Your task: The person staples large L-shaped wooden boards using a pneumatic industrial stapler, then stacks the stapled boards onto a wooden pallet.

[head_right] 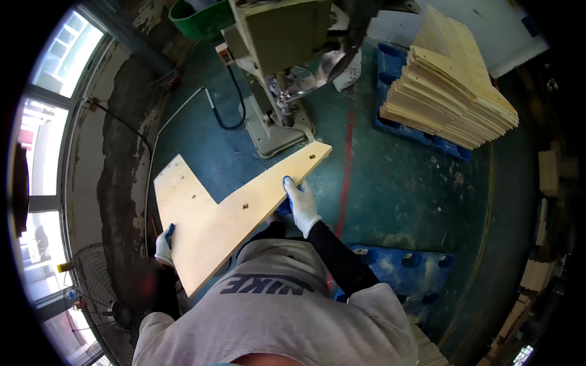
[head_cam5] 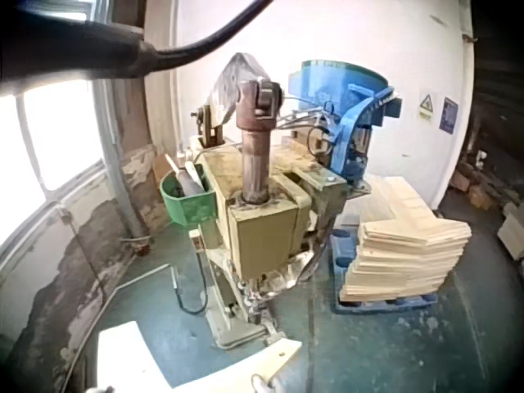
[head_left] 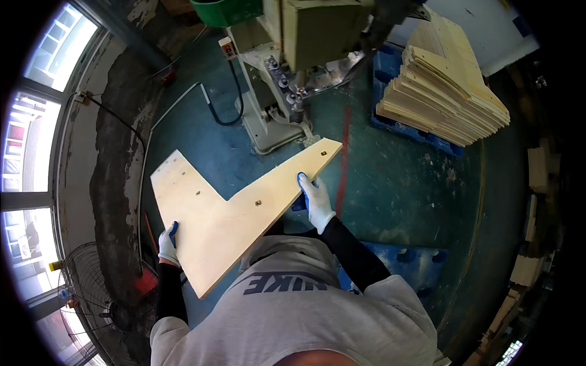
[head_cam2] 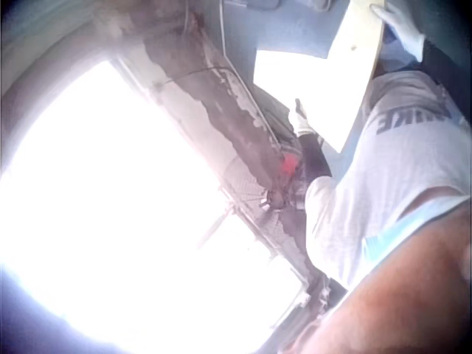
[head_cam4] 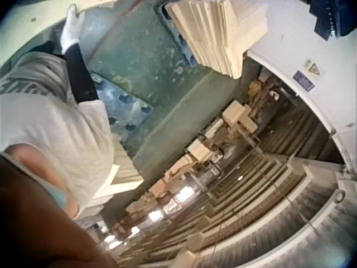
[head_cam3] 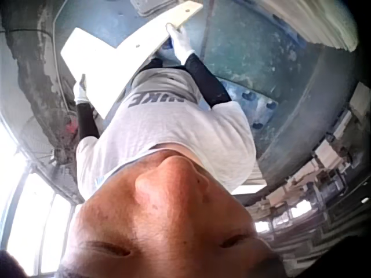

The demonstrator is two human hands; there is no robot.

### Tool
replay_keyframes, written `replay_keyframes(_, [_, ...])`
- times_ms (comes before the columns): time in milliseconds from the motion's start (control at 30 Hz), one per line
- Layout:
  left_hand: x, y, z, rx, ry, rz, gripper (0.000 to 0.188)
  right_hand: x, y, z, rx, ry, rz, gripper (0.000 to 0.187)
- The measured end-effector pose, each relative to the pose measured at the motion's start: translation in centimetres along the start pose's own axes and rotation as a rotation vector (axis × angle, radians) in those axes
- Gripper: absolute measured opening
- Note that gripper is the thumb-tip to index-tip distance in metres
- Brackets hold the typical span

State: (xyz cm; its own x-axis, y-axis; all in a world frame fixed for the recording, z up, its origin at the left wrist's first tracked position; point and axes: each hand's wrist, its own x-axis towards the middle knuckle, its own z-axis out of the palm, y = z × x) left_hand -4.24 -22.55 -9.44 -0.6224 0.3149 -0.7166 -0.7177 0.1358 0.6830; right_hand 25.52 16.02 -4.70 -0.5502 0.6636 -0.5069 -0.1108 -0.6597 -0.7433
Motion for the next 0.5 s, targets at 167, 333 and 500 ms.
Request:
replay_keyframes(167, [2.2, -14.9, 16.9, -0.024, -0.221, -0.341, 0.040, -2.0, -7.4, -17.9, -0.112, 0.399, -0.144, 0.031])
replay_keyframes(333, [-3.9, -26.1, 45.2, 0.176, -0.545, -0.193, 0.030, -18.8, -20.1, -37.5, -0.105, 0.799, -0.514, 0.032])
replay_keyframes(500, [-15.2, -24.4, 65.6, -0.033, -0.819, 0.338, 0.040, -28.7, -20.9, -50.8, 0.081, 0.868, -0.681, 0.049])
